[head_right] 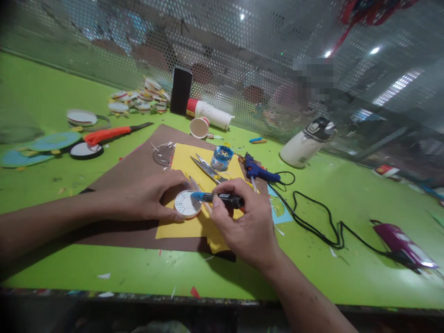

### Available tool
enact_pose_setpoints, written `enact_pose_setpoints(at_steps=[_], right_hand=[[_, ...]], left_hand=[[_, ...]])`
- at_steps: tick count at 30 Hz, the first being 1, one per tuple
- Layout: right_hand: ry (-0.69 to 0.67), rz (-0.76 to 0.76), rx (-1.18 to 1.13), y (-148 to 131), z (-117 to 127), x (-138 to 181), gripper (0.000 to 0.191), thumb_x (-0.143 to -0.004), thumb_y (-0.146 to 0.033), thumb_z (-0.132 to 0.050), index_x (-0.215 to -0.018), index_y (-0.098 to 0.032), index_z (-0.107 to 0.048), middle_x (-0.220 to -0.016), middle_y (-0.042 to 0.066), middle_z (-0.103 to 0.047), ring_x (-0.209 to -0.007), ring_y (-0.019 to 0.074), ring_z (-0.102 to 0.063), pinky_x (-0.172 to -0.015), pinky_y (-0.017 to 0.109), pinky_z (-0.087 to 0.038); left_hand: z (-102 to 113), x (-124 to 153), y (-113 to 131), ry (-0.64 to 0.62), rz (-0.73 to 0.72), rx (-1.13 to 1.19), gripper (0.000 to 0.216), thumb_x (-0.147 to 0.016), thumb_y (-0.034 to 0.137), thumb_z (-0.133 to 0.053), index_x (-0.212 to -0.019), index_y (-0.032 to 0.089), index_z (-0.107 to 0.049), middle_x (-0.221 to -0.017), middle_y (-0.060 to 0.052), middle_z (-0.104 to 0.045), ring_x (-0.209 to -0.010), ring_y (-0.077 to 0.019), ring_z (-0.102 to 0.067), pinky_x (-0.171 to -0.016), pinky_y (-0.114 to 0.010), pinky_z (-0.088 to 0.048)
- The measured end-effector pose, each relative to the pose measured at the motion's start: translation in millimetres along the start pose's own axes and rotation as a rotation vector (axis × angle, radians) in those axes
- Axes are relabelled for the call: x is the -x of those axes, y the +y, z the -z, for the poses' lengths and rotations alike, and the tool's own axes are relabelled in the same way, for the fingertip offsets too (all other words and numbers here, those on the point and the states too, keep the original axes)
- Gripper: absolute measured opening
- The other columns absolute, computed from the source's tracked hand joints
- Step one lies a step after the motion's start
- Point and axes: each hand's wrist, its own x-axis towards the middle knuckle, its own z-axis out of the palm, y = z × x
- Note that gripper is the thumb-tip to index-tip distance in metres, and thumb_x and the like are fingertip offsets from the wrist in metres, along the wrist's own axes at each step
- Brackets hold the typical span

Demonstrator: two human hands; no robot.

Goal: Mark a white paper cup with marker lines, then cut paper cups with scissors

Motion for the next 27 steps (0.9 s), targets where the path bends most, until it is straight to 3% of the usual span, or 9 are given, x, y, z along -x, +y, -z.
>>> enact_pose_setpoints(at_steps=[10, 27], right_hand=[[-0.028, -0.004, 0.079, 5.0, -0.8, 2.4, 0.006, -0.083, -0.02, -0.06, -0.08, -0.021, -0.065, -0.072, -0.001, -0.069, -0.065, 0.0163, -0.058, -0.064, 0.031, -0.043], [-0.069, 0.096, 0.104, 0.6, -1.0, 4.7, 0.007, -0.089, -0.021, -0.057, -0.081, -0.023, -0.058, -0.067, -0.008, -0.063, -0.054, 0.0084, -0.053, -0.053, 0.023, -0.035]], left_hand=[[0.9, -0.2, 1.4, 0.007, 0.002, -0.008, 0.047, -0.078, 0.047, -0.072, -0.115, 0.02, -0.061, -0.112, -0.005, -0.064, -0.101, -0.0234, -0.058, -0.085, -0.034, -0.046], [-1.1, -1.1, -1.1, 0.012, -0.022, 0.0, 0.046, -0.077, 0.047, -0.072, -0.114, 0.021, -0.062, -0.111, -0.005, -0.065, -0.101, -0.025, -0.059, -0.086, -0.036, -0.047]])
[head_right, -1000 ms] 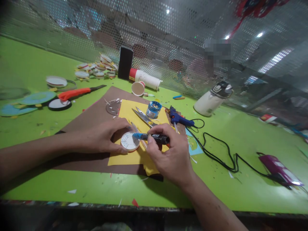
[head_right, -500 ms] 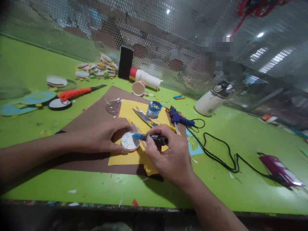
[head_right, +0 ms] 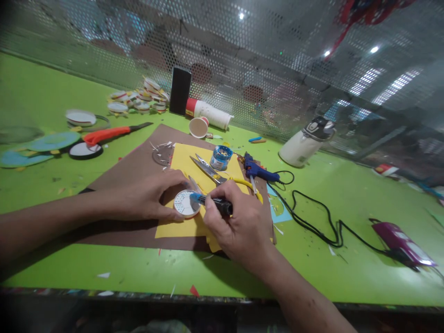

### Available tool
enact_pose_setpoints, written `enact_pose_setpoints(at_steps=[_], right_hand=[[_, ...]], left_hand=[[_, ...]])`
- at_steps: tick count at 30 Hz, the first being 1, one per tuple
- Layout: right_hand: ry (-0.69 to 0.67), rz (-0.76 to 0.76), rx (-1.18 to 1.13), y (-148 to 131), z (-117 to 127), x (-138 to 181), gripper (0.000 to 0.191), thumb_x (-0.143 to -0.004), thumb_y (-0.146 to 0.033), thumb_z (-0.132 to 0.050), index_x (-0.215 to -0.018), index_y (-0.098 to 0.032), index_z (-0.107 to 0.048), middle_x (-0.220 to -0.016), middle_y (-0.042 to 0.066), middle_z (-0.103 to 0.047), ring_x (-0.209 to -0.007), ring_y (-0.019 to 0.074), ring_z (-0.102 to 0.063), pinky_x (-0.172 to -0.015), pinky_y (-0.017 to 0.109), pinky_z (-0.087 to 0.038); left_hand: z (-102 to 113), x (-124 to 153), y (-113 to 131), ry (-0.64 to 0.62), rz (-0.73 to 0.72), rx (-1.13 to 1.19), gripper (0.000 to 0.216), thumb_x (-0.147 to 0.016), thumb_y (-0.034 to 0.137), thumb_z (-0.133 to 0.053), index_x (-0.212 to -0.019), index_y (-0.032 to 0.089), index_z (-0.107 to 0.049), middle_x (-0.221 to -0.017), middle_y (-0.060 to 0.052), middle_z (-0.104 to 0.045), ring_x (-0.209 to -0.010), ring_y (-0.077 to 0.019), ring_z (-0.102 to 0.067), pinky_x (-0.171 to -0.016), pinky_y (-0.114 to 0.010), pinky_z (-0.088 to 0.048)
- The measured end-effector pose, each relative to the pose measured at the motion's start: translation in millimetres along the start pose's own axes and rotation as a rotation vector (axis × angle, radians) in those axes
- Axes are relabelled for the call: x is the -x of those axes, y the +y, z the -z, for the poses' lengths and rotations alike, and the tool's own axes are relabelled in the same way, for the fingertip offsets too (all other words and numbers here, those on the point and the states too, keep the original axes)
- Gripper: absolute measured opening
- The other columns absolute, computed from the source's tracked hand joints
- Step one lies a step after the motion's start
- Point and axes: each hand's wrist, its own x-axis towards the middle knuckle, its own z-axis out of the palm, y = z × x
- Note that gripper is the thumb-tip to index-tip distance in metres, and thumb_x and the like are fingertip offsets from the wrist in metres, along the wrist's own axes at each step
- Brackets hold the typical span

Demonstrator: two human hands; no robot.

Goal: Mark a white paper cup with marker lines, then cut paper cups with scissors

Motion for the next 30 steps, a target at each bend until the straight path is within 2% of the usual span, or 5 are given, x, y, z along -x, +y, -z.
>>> enact_pose_setpoints(at_steps=[12, 18, 20, 27, 30], right_hand=[[0.036, -0.025, -0.016, 2.4, -2.0, 2.1, 0.011, -0.088, -0.022, -0.06, -0.077, -0.022, -0.058, -0.062, -0.008, -0.057, -0.052, 0.0076, -0.049, -0.051, 0.022, -0.036], [0.352, -0.142, -0.15, 4.4, -0.1, 8.1, 0.009, -0.086, -0.02, -0.065, -0.078, -0.022, -0.064, -0.063, -0.007, -0.058, -0.05, 0.009, -0.052, -0.05, 0.023, -0.041], [0.4, -0.178, -0.187, 5.3, -0.4, 7.5, 0.009, -0.086, -0.021, -0.066, -0.077, -0.022, -0.066, -0.062, -0.006, -0.058, -0.049, 0.01, -0.052, -0.048, 0.025, -0.041], [0.38, -0.211, -0.41, -0.6, -3.6, -0.7, 0.015, -0.092, -0.018, -0.06, -0.099, -0.022, -0.072, -0.061, -0.006, -0.058, -0.048, 0.0098, -0.053, -0.046, 0.025, -0.043], [0.393, -0.221, -0.395, -0.7, -3.1, -1.3, 0.014, -0.091, -0.018, -0.063, -0.097, -0.023, -0.074, -0.066, -0.005, -0.062, -0.054, 0.0103, -0.058, -0.053, 0.026, -0.048]], left_hand=[[0.2, 1.0, 0.2, 0.006, 0.009, -0.002, 0.045, -0.077, 0.046, -0.072, -0.113, 0.021, -0.062, -0.112, -0.006, -0.065, -0.103, -0.0258, -0.059, -0.088, -0.037, -0.047], [0.8, 1.0, 2.4, 0.008, 0.042, -0.026, 0.047, -0.074, 0.041, -0.075, -0.114, 0.02, -0.061, -0.113, -0.006, -0.065, -0.103, -0.0261, -0.059, -0.088, -0.037, -0.047], [0.2, 1.4, 3.0, 0.011, 0.045, -0.011, 0.046, -0.075, 0.04, -0.074, -0.115, 0.021, -0.06, -0.114, -0.006, -0.064, -0.104, -0.0257, -0.058, -0.089, -0.037, -0.047], [-1.2, 3.0, 6.6, 0.029, 0.128, -0.051, 0.055, -0.068, 0.049, -0.076, -0.11, 0.019, -0.057, -0.111, -0.008, -0.063, -0.1, -0.0289, -0.058, -0.084, -0.041, -0.048], [0.4, 4.2, 8.7, 0.037, 0.135, -0.036, 0.065, -0.067, 0.051, -0.074, -0.119, 0.018, -0.053, -0.121, -0.011, -0.062, -0.108, -0.0316, -0.058, -0.09, -0.043, -0.048]])
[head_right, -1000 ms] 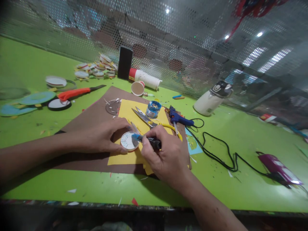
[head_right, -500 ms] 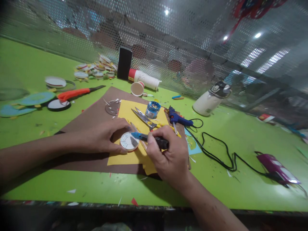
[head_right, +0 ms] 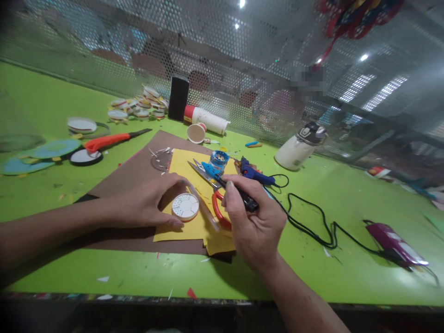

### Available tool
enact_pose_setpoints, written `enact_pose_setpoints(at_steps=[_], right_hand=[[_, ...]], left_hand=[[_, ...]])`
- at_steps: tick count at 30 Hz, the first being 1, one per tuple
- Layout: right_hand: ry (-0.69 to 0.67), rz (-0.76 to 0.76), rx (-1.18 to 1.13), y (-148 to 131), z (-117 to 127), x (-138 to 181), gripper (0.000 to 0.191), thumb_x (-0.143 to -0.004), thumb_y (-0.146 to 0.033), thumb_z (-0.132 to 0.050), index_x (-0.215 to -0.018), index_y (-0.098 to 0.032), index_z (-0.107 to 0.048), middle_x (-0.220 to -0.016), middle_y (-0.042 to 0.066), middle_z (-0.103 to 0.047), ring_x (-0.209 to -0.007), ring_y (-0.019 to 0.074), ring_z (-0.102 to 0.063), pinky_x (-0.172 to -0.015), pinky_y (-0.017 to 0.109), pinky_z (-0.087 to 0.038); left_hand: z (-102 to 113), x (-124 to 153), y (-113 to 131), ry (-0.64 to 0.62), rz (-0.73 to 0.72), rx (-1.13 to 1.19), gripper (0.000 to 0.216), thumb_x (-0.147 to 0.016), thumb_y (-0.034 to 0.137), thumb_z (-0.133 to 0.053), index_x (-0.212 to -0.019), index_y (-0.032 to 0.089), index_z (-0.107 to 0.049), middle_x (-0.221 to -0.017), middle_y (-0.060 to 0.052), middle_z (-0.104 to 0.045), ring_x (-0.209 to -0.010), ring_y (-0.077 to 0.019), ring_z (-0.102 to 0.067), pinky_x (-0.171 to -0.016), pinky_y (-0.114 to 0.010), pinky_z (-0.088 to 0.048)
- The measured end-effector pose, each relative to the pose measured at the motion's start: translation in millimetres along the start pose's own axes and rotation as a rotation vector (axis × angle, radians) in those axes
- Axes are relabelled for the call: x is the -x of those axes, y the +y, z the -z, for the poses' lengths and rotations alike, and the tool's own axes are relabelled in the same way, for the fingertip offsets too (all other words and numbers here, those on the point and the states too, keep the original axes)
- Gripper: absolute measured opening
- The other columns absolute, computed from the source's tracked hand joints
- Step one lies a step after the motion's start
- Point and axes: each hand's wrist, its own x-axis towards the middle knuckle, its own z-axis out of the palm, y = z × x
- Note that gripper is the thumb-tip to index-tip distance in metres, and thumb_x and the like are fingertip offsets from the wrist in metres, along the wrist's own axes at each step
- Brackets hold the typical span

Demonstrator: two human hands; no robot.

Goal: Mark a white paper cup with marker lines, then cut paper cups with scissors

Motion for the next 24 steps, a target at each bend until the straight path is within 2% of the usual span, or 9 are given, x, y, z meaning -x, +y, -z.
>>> enact_pose_setpoints(at_steps=[4, 8, 12, 16, 21, 24], right_hand=[[0.024, -0.054, -0.077, 3.5, 3.1, -3.7, 0.015, -0.087, -0.018, -0.068, -0.101, -0.022, -0.074, -0.073, -0.003, -0.066, -0.061, 0.0113, -0.062, -0.061, 0.026, -0.054], [0.009, -0.11, -0.158, 7.4, 4.0, -7.8, 0.019, -0.085, -0.017, -0.07, -0.103, -0.021, -0.072, -0.075, -0.002, -0.065, -0.06, 0.0112, -0.061, -0.062, 0.027, -0.058], [0.004, -0.119, -0.209, 9.8, 1.5, -9.8, 0.016, -0.088, -0.017, -0.067, -0.103, -0.021, -0.07, -0.066, -0.004, -0.063, -0.056, 0.0109, -0.06, -0.057, 0.026, -0.056], [0.015, -0.141, -0.251, 11.9, 1.3, -12.8, 0.013, -0.089, -0.02, -0.067, -0.101, -0.019, -0.068, -0.063, -0.004, -0.063, -0.054, 0.0107, -0.06, -0.056, 0.026, -0.055], [0.124, -0.159, -0.277, 24.3, 9.3, -22.0, 0.019, -0.089, -0.029, -0.069, -0.104, -0.018, -0.067, -0.063, -0.004, -0.063, -0.055, 0.0112, -0.058, -0.056, 0.026, -0.051], [0.214, -0.184, -0.196, 31.9, 14.1, -31.2, 0.027, -0.086, -0.039, -0.071, -0.1, -0.017, -0.067, -0.063, -0.004, -0.062, -0.055, 0.0118, -0.057, -0.055, 0.027, -0.05]], left_hand=[[4.4, 2.1, 0.7, -0.023, -0.037, 0.073, 0.069, -0.071, 0.044, -0.07, -0.131, 0.018, -0.046, -0.136, -0.013, -0.056, -0.122, -0.0327, -0.053, -0.102, -0.043, -0.044], [9.0, 2.5, 1.2, -0.058, -0.044, 0.112, 0.063, -0.071, 0.044, -0.068, -0.126, 0.018, -0.05, -0.133, -0.011, -0.059, -0.12, -0.0317, -0.055, -0.099, -0.041, -0.046], [9.3, 2.7, 1.3, -0.047, -0.045, 0.117, 0.061, -0.072, 0.045, -0.069, -0.124, 0.019, -0.052, -0.129, -0.011, -0.06, -0.116, -0.0305, -0.057, -0.1, -0.043, -0.046], [4.9, 2.5, -1.1, -0.061, -0.058, 0.16, 0.055, -0.074, 0.042, -0.07, -0.122, 0.019, -0.054, -0.122, -0.009, -0.063, -0.11, -0.0285, -0.06, -0.094, -0.04, -0.05], [0.0, 0.5, -7.3, -0.062, -0.103, 0.215, 0.054, -0.078, 0.049, -0.07, -0.121, 0.021, -0.054, -0.125, -0.009, -0.063, -0.113, -0.0273, -0.059, -0.097, -0.04, -0.048], [-1.0, 0.4, -9.4, -0.037, -0.094, 0.18, 0.056, -0.077, 0.05, -0.071, -0.122, 0.021, -0.053, -0.122, -0.008, -0.064, -0.11, -0.0268, -0.06, -0.096, -0.04, -0.049]])
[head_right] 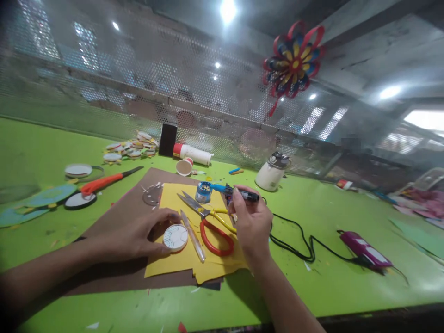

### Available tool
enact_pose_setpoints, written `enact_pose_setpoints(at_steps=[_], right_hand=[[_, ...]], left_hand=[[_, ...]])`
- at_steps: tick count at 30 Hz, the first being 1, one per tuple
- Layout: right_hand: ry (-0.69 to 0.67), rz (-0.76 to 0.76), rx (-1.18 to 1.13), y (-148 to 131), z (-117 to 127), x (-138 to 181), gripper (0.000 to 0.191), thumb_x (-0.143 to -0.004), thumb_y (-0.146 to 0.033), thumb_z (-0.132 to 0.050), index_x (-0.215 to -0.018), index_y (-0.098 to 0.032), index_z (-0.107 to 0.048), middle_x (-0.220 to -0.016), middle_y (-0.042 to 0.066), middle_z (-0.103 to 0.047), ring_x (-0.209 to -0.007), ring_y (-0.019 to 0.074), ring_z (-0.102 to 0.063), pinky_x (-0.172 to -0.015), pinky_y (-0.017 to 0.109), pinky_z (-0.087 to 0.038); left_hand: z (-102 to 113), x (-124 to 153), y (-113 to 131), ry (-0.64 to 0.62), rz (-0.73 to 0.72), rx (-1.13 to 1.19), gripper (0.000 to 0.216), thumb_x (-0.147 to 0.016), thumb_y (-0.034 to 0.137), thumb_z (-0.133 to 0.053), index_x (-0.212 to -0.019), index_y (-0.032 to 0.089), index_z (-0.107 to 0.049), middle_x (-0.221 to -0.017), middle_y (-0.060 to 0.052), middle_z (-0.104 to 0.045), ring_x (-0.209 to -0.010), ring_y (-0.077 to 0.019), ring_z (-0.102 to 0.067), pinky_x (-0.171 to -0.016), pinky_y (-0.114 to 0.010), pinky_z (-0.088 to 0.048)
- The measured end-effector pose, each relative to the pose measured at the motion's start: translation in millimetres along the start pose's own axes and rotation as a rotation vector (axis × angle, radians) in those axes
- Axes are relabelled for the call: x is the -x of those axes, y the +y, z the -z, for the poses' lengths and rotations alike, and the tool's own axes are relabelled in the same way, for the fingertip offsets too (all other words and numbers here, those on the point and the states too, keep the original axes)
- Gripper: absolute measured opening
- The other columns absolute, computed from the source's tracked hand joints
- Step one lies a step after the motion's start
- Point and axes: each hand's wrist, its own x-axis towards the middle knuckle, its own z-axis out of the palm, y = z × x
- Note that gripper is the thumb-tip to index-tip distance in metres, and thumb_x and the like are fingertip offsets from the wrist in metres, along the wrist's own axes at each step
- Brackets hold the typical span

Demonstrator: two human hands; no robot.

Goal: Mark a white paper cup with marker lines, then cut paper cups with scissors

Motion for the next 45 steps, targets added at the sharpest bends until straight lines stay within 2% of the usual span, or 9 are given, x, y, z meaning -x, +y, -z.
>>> enact_pose_setpoints(at_steps=[5, 11, 16, 22, 27, 30, 33, 38, 45], right_hand=[[-0.085, -0.029, 0.165, -3.5, -6.3, -24.1, 0.033, -0.084, -0.048, -0.069, -0.09, -0.016, -0.065, -0.059, -0.004, -0.06, -0.051, 0.0122, -0.055, -0.053, 0.027, -0.049], [-0.282, -0.112, 0.456, 17.3, -34.8, -68.8, 0.024, -0.088, -0.036, -0.069, -0.079, -0.014, -0.066, -0.066, -0.001, -0.063, -0.058, 0.0127, -0.059, -0.057, 0.027, -0.051], [-0.446, -0.241, 0.651, 48.2, -54.7, -90.4, 0.028, -0.096, -0.033, -0.062, -0.118, -0.016, -0.062, -0.113, 0.007, -0.067, -0.092, 0.0192, -0.068, -0.078, 0.038, -0.059], [-0.476, -0.199, 0.738, 40.4, -56.7, -91.9, 0.029, -0.096, -0.034, -0.063, -0.118, -0.016, -0.064, -0.118, 0.007, -0.066, -0.098, 0.0221, -0.067, -0.083, 0.041, -0.058], [-0.359, -0.097, 0.634, 21.5, -47.9, -90.7, 0.021, -0.094, -0.034, -0.065, -0.089, -0.013, -0.066, -0.083, 0.0, -0.067, -0.068, 0.0129, -0.063, -0.063, 0.028, -0.054], [-0.284, -0.052, 0.491, 12.1, -37.7, -87.8, 0.03, -0.087, -0.038, -0.069, -0.068, -0.016, -0.059, -0.06, -0.003, -0.058, -0.05, 0.0104, -0.053, -0.049, 0.024, -0.044], [-0.2, -0.056, 0.313, 3.9, -27.2, -81.4, 0.036, -0.082, -0.048, -0.07, -0.065, -0.019, -0.055, -0.053, -0.004, -0.055, -0.043, 0.0095, -0.048, -0.043, 0.024, -0.039], [-0.14, -0.206, -0.005, -9.6, -18.6, -62.2, 0.044, -0.071, -0.06, -0.072, -0.067, -0.022, -0.051, -0.047, -0.006, -0.052, -0.038, 0.0092, -0.045, -0.039, 0.024, -0.041], [-0.247, -0.47, -0.269, -15.4, -18.2, -34.1, 0.035, -0.067, -0.043, -0.078, -0.058, -0.02, -0.053, -0.042, -0.006, -0.049, -0.039, 0.0074, -0.043, -0.037, 0.02, -0.041]], left_hand=[[-0.3, 1.2, 1.2, 0.019, 0.0, -0.082, 0.058, -0.075, 0.042, -0.072, -0.125, 0.02, -0.052, -0.128, -0.01, -0.062, -0.116, -0.0286, -0.057, -0.101, -0.042, -0.046], [-1.5, 2.4, 0.3, 0.039, -0.052, -0.135, 0.051, -0.076, 0.041, -0.07, -0.121, 0.021, -0.056, -0.125, -0.011, -0.062, -0.114, -0.0304, -0.058, -0.098, -0.044, -0.047], [2.2, 5.2, 3.8, 0.014, -0.047, -0.142, 0.047, -0.074, 0.041, -0.069, -0.114, 0.021, -0.057, -0.118, -0.009, -0.063, -0.109, -0.0299, -0.059, -0.094, -0.043, -0.048], [4.8, 5.7, 10.5, -0.01, 0.0, -0.191, 0.041, -0.075, 0.039, -0.066, -0.11, 0.019, -0.058, -0.112, -0.01, -0.063, -0.102, -0.0294, -0.059, -0.09, -0.044, -0.049], [5.0, 4.7, 8.0, -0.031, -0.042, -0.185, 0.045, -0.077, 0.038, -0.065, -0.118, 0.02, -0.057, -0.119, -0.01, -0.062, -0.11, -0.0301, -0.057, -0.097, -0.045, -0.046], [5.7, 4.0, 7.1, -0.031, -0.068, -0.185, 0.051, -0.077, 0.038, -0.066, -0.124, 0.02, -0.056, -0.124, -0.011, -0.06, -0.116, -0.0306, -0.055, -0.102, -0.045, -0.044], [6.2, 3.6, 8.0, -0.033, -0.084, -0.204, 0.047, -0.079, 0.041, -0.066, -0.12, 0.02, -0.059, -0.122, -0.011, -0.061, -0.114, -0.0304, -0.056, -0.1, -0.044, -0.045], [6.0, 1.9, 6.4, -0.033, -0.11, -0.218, 0.04, -0.082, 0.045, -0.063, -0.112, 0.02, -0.062, -0.113, -0.01, -0.062, -0.104, -0.0275, -0.058, -0.093, -0.041, -0.047], [3.8, -1.0, 1.2, -0.026, -0.054, -0.212, 0.044, -0.079, 0.046, -0.067, -0.113, 0.021, -0.06, -0.114, -0.009, -0.062, -0.103, -0.0275, -0.056, -0.091, -0.04, -0.046]])
